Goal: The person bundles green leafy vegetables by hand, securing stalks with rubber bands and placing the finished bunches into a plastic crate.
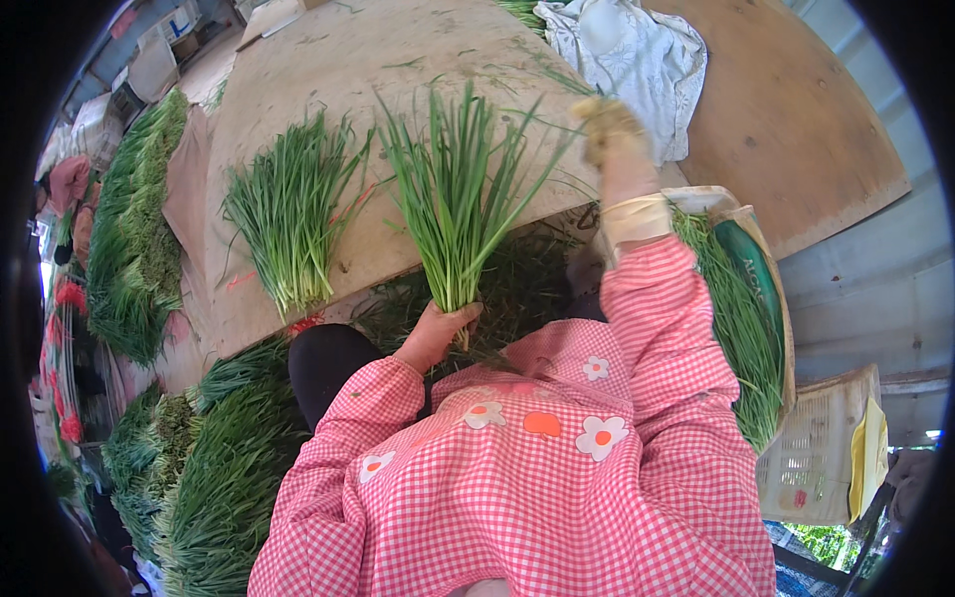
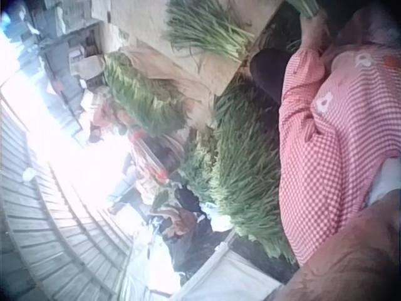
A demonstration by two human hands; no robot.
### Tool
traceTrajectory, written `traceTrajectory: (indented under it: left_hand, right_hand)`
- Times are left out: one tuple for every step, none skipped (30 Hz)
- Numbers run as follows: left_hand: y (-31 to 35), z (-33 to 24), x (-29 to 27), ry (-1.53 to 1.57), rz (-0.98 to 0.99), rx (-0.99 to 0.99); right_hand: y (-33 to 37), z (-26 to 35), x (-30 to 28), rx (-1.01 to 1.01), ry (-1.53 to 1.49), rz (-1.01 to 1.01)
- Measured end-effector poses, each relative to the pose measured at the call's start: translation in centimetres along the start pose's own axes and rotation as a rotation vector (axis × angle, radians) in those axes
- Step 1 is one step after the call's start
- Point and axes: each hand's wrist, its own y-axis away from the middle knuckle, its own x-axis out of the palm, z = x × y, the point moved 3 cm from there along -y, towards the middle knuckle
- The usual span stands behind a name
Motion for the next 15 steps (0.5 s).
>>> traceTrajectory:
  left_hand:
    - [-0.1,0.1,-0.2,0.034,-0.01,-0.013]
    - [-0.1,0.0,-0.6,0.059,-0.008,0.015]
    - [0.1,-0.7,-1.0,0.088,-0.024,0.027]
    - [0.5,-2.0,-1.0,0.117,-0.039,0.04]
    - [0.8,-3.1,-1.1,0.151,-0.051,0.054]
    - [0.7,-3.8,-1.4,0.235,-0.047,0.122]
    - [0.6,-4.5,-1.7,0.258,-0.057,0.17]
    - [0.6,-5.2,-2.1,0.281,-0.069,0.221]
    - [0.6,-5.9,-2.3,0.302,-0.081,0.271]
    - [0.8,-6.9,-2.2,0.242,-0.109,0.315]
    - [0.7,-6.9,-2.5,0.213,-0.132,0.336]
    - [0.3,-6.7,-3.0,0.178,-0.158,0.358]
    - [-0.1,-6.5,-3.1,0.148,-0.171,0.375]
    - [-0.3,-6.4,-3.1,0.12,-0.199,0.395]
    - [-0.1,-6.6,-3.0,0.067,-0.222,0.38]
  right_hand:
    - [-0.9,1.0,-1.4,-0.101,-0.011,0.024]
    - [-0.9,2.5,-1.7,-0.114,-0.031,-0.031]
    - [-0.7,4.2,-1.8,-0.13,-0.056,-0.081]
    - [-0.3,5.9,-2.4,-0.132,0.023,-0.067]
    - [0.1,7.0,-3.3,-0.137,0.105,-0.05]
    - [0.5,7.1,-3.9,-0.268,0.263,-0.073]
    - [0.9,6.0,-4.5,-0.289,0.435,-0.077]
    - [1.3,4.9,-5.0,-0.31,0.606,-0.085]
    - [2.5,2.1,-4.2,-0.55,1.497,0.003]
    - [3.9,-0.8,-3.4,-0.996,2.31,-0.157]
    - [4.9,-5.4,-3.0,-0.889,2.27,-0.081]
    - [7.2,-8.5,-0.9,-1.056,2.195,-0.013]
    - [8.8,-12.7,0.0,-0.902,1.762,0.362]
    - [10.3,-17.2,1.0,-0.664,1.303,0.645]
    - [13.3,-22.1,1.7,-0.507,1.743,1.148]
